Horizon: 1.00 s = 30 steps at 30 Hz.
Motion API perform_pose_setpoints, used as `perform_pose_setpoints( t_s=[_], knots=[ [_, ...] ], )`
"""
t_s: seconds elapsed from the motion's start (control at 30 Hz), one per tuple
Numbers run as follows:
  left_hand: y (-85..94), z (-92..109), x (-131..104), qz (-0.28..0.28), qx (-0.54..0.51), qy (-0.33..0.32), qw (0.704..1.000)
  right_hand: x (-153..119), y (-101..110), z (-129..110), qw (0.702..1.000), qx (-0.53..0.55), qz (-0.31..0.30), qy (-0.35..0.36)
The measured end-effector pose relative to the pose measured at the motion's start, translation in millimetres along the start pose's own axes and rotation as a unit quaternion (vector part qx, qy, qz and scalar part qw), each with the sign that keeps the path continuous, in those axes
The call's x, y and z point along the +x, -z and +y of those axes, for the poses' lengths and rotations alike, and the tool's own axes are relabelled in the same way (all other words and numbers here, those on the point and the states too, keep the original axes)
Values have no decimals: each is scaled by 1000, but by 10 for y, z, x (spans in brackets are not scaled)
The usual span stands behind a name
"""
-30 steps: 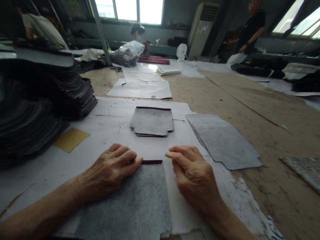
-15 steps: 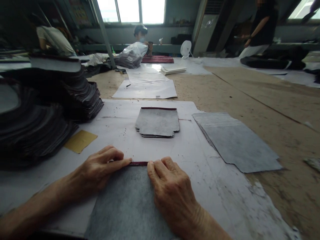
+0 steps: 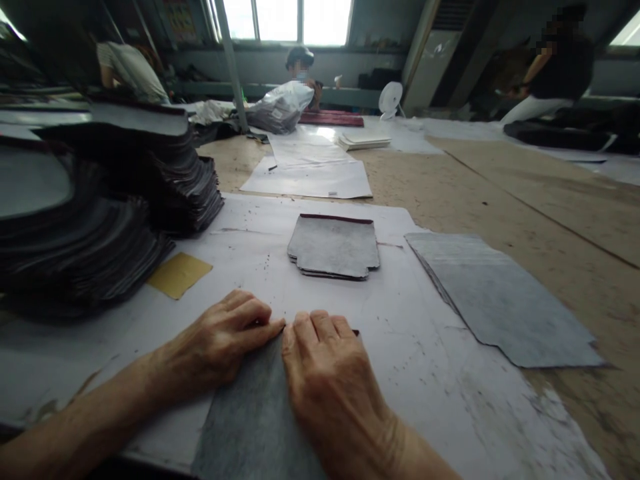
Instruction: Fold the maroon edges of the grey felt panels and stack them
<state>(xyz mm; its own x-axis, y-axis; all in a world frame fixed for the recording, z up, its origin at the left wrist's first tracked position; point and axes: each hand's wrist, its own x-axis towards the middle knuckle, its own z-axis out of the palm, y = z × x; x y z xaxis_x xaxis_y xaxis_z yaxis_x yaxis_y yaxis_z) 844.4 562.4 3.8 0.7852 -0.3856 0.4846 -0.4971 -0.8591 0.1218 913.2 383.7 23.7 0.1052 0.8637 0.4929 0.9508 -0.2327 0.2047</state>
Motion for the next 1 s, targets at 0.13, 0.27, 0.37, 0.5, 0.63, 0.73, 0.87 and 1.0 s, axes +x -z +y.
perform_pose_setpoints(
  t_s=[0.13, 0.27, 0.37, 0.5, 0.63, 0.73, 0.87, 1.0],
  knots=[
    [25, -47, -17, 5, -36, 14, 999, -32, -130, 2, 991, 134, 20, -11],
    [80, -132, -101, 28, -102, 32, 994, -83, -161, 38, 988, 151, 34, -13],
    [106, -161, -152, 44, -109, 42, 992, -89, -148, 46, 989, 140, 43, -12],
    [111, -132, -163, 30, -61, 28, 997, -88, -143, 33, 992, 121, 41, -16],
    [113, -87, -146, 11, -12, 8, 1000, -52, -121, 13, 995, 94, 17, -10],
    [119, -59, -134, -6, 8, -1, 1000, 32, -84, 4, 997, 75, -11, 4],
    [125, -55, -121, -16, 18, 1, 1000, 158, -89, 7, 996, 80, -22, 18],
    [162, -128, -120, 11, -4, 17, 1000, 152, -197, 18, 985, 171, 1, 22]
  ],
)
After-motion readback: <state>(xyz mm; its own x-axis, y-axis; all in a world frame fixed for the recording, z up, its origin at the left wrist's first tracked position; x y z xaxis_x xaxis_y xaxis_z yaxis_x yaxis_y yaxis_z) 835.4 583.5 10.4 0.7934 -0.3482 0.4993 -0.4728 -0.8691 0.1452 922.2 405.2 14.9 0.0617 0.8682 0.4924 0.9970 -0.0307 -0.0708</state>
